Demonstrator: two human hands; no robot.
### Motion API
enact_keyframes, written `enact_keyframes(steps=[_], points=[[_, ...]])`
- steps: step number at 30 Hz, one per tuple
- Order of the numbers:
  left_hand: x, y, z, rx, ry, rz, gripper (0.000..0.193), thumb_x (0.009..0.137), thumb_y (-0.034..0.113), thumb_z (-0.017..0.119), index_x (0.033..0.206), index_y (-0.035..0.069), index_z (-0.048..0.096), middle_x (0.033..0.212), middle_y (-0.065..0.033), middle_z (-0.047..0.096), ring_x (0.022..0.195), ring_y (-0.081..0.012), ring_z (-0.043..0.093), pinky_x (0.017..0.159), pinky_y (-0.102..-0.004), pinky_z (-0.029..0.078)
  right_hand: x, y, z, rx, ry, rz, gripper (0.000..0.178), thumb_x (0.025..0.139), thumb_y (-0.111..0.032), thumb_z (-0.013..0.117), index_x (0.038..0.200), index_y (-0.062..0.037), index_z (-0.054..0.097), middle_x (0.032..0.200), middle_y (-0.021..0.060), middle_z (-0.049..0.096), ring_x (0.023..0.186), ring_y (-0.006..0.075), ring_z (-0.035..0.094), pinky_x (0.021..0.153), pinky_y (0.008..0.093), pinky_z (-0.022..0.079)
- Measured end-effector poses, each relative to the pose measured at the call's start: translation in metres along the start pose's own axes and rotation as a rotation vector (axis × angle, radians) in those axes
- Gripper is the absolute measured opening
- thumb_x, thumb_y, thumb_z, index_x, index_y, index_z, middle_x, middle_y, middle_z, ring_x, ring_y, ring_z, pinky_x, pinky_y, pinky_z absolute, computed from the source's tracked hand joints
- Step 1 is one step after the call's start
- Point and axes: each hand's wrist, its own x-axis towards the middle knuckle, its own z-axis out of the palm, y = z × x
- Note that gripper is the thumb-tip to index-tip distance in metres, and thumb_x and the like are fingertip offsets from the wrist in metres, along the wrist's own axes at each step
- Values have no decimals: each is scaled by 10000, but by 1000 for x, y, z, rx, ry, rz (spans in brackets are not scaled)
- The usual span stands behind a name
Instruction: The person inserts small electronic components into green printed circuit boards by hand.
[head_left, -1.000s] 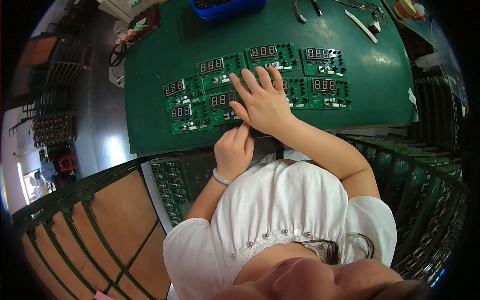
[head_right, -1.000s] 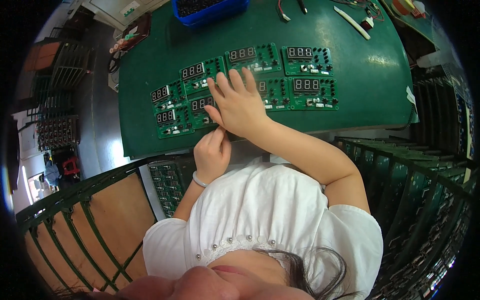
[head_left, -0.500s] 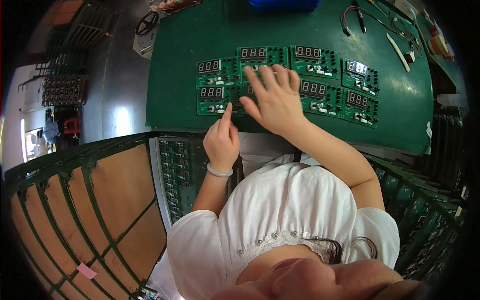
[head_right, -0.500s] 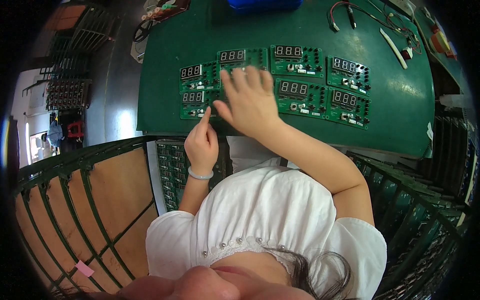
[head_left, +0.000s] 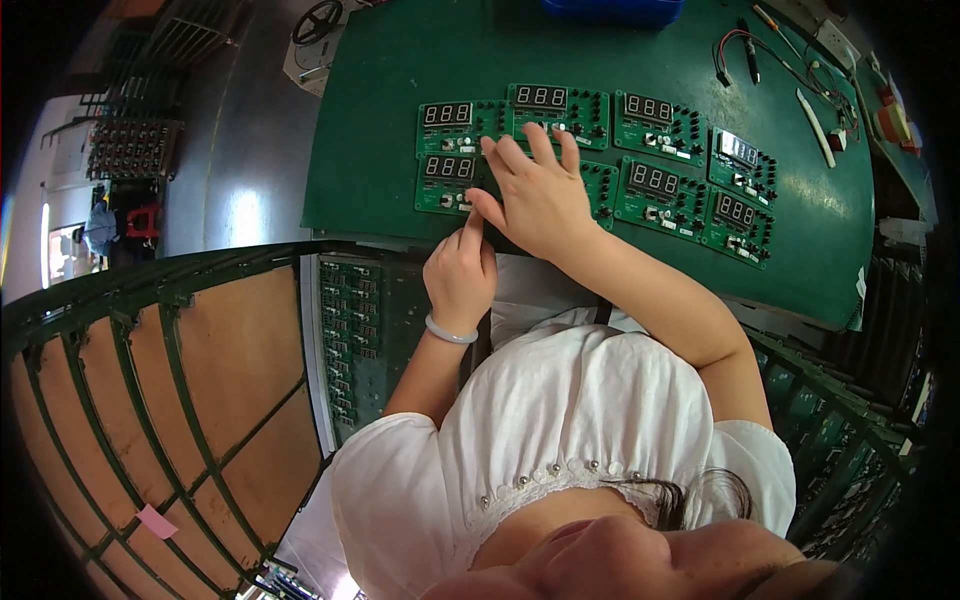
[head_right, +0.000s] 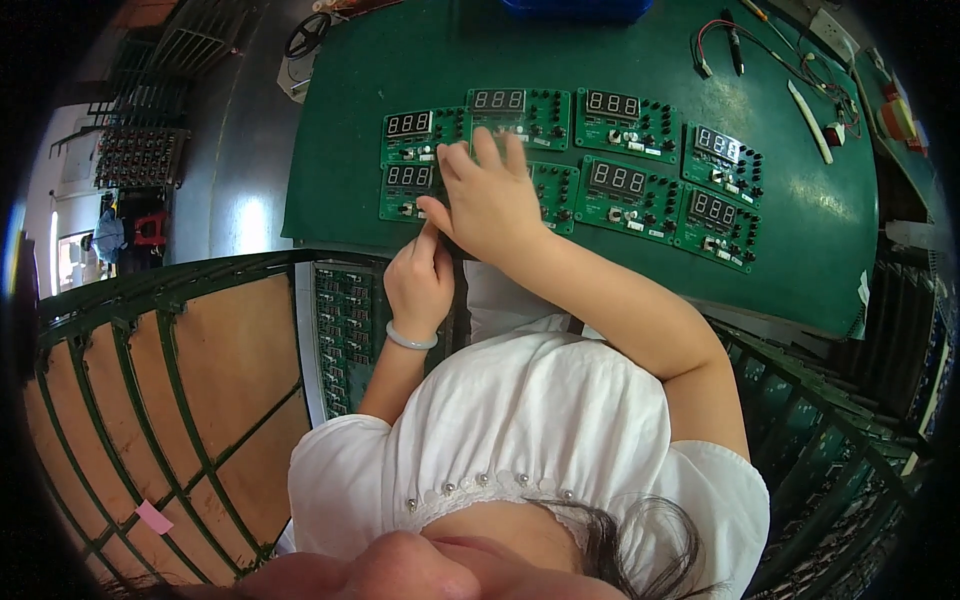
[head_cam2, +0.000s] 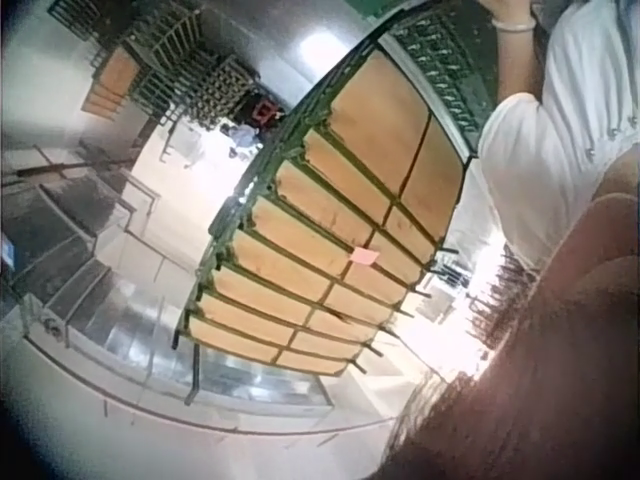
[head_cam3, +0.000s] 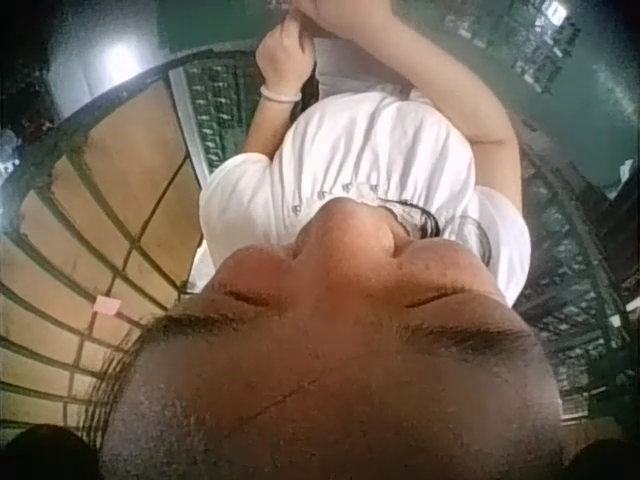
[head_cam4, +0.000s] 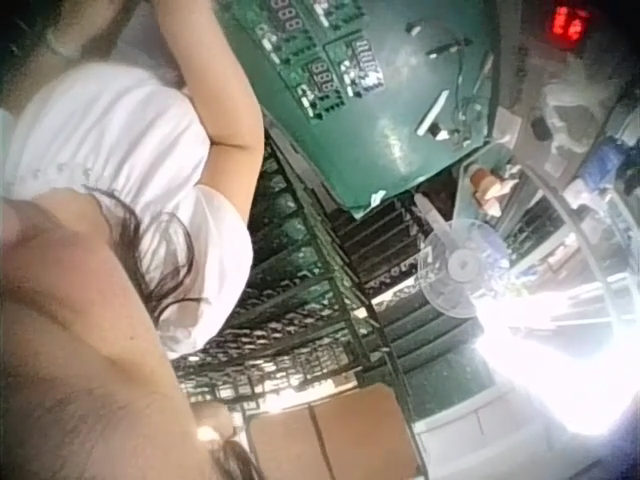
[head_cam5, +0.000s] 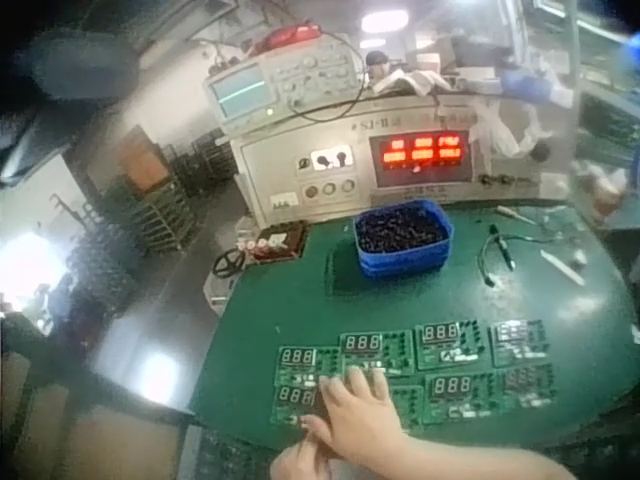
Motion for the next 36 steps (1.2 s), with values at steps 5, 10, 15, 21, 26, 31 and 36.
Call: enact_keyframes(steps=[5, 10, 15, 21, 26, 31, 36], points=[[2, 1, -7, -78, -19, -12, 541, 844, 33, 591, 1382, 47, 531, 793, -126, 657, 673, -318, 631, 603, -426, 502, -41, 2, -15, 129, 42, -44, 474, 849, -404, 650, 1209, -96, 661, 1329, 43, 538, 1289, 275, 425, 1101, 491, 217], [-6, 10, -9, -411, -2, -224, 479, 904, 13, 550, 1381, 27, 519, 696, -62, 555, 579, -175, 522, 540, -311, 432, -58, 6, -5, 78, 83, -105, 480, 832, -415, 661, 1219, -131, 663, 1330, 34, 534, 1282, 262, 431, 1108, 488, 199], [27, 8, -27, -1722, -96, -602, 303, 898, -18, 491, 1199, -14, 527, 842, -27, 484, 732, -132, 450, 664, -218, 372, -65, 20, -23, 115, 116, -121, 505, 776, -380, 707, 1219, -141, 655, 1305, 20, 537, 1238, 237, 463, 1106, 480, 203], [108, 31, -46, -1995, -644, -563, 382, 784, -157, 456, 1138, -28, 519, 1070, -126, 513, 991, -213, 518, 897, -288, 475, -119, 79, -66, 148, 302, 20, 439, 735, -230, 691, 1162, -133, 664, 1165, 27, 611, 1090, 235, 545, 1016, 452, 283], [256, 66, 3, -1799, -654, -105, 290, 953, -69, 480, 1239, -62, 528, 1145, -155, 604, 1077, -227, 609, 994, -312, 511, -185, 116, -91, 32, 425, 151, 332, 733, -158, 666, 1059, -99, 689, 1049, 32, 641, 1011, 237, 572, 962, 434, 319], [378, 109, 56, -1023, -266, 76, 254, 1019, 8, 447, 1212, -106, 569, 1197, -201, 628, 1115, -255, 640, 999, -303, 527, -217, 128, -96, -24, 470, 282, 292, 741, -123, 655, 1028, -83, 694, 1011, 43, 645, 988, 241, 568, 935, 429, 329], [435, 74, 108, -439, -232, 348, 392, 1030, 215, 490, 1365, 17, 534, 1361, -156, 577, 1309, -267, 497, 1102, -329, 366, -224, 146, -101, 13, 473, 381, 281, 745, -90, 652, 1023, -77, 691, 996, 49, 637, 978, 251, 560, 929, 428, 329]])
